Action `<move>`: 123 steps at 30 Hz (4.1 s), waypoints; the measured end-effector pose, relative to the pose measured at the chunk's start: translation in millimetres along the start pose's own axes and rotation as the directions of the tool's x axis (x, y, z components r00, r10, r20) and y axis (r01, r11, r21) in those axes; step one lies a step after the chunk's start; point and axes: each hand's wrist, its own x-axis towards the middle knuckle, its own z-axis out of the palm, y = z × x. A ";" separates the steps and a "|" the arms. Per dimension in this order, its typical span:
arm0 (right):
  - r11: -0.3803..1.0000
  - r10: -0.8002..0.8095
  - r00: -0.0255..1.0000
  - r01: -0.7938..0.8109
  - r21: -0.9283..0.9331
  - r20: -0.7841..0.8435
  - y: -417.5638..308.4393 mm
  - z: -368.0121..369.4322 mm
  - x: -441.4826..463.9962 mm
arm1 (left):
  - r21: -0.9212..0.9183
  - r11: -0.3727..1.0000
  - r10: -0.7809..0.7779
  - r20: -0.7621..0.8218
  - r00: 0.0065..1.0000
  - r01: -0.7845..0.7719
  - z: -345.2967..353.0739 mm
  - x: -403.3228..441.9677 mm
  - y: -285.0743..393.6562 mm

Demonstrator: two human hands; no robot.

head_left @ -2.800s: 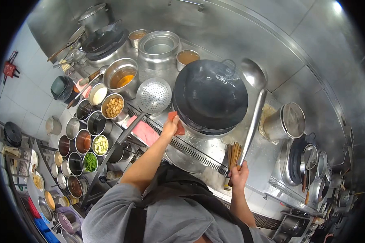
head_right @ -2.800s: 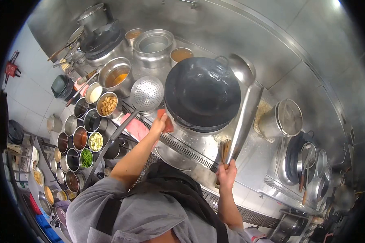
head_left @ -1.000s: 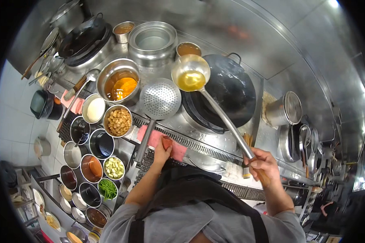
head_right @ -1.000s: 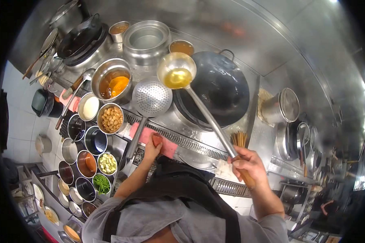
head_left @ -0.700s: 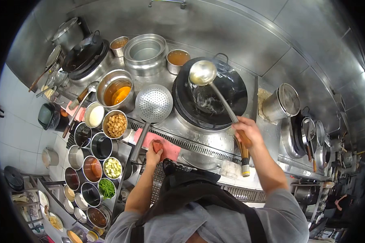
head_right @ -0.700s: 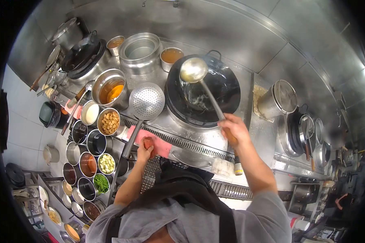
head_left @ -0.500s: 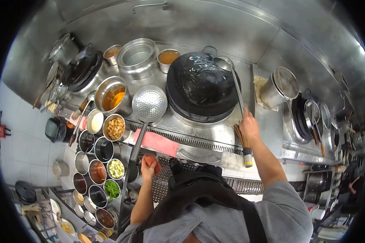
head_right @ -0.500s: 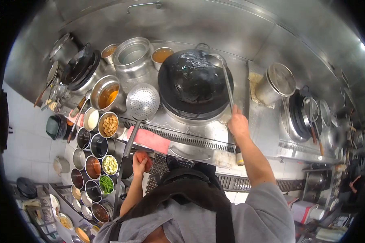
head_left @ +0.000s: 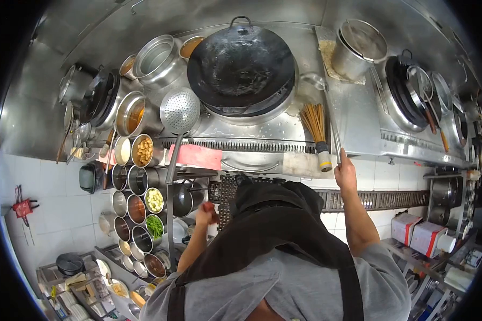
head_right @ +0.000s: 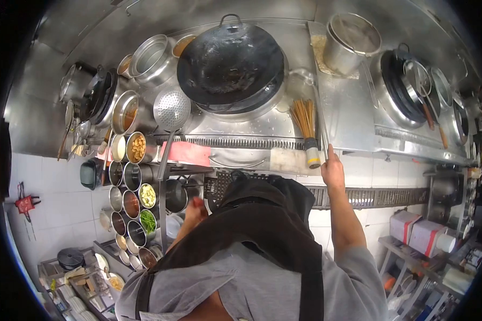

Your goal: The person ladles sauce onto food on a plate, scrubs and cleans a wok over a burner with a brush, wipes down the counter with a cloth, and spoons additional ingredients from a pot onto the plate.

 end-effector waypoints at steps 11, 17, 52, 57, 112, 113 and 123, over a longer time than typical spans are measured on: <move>0.954 0.296 0.952 -0.292 -0.066 0.080 59.5 42.9 -19.1 | 0.208 0.872 0.446 0.035 0.894 -0.443 -44.2 139.8 206.0; 0.874 0.484 0.807 -0.467 0.135 -0.338 15.9 22.9 -169.2 | 0.611 0.650 -0.050 0.628 0.777 -0.452 21.6 145.5 219.3; 0.521 0.782 0.593 -0.453 0.724 -0.191 181.5 -209.9 -371.6 | -0.105 0.990 0.093 0.988 -0.122 -0.094 472.3 -467.9 402.0; 0.886 0.349 0.814 -0.127 0.445 -0.464 190.1 -259.4 -262.6 | -0.498 0.862 0.454 0.678 0.578 -0.093 502.7 -383.5 481.7; -0.365 0.931 -0.304 -0.802 0.473 0.203 971.1 -631.8 -282.2 | -0.148 -0.426 0.496 0.787 -0.367 -0.893 1825.7 -786.9 1063.2; -0.339 0.940 -0.289 -0.743 0.577 0.181 975.8 -642.4 -273.9 | -0.148 -0.416 0.505 0.783 -0.364 -0.897 1829.3 -790.7 1072.6; -0.028 0.985 0.053 -0.888 0.459 0.164 992.3 -672.0 -273.3 | -0.076 -0.456 0.541 0.768 -0.344 -0.887 1685.4 -753.0 952.4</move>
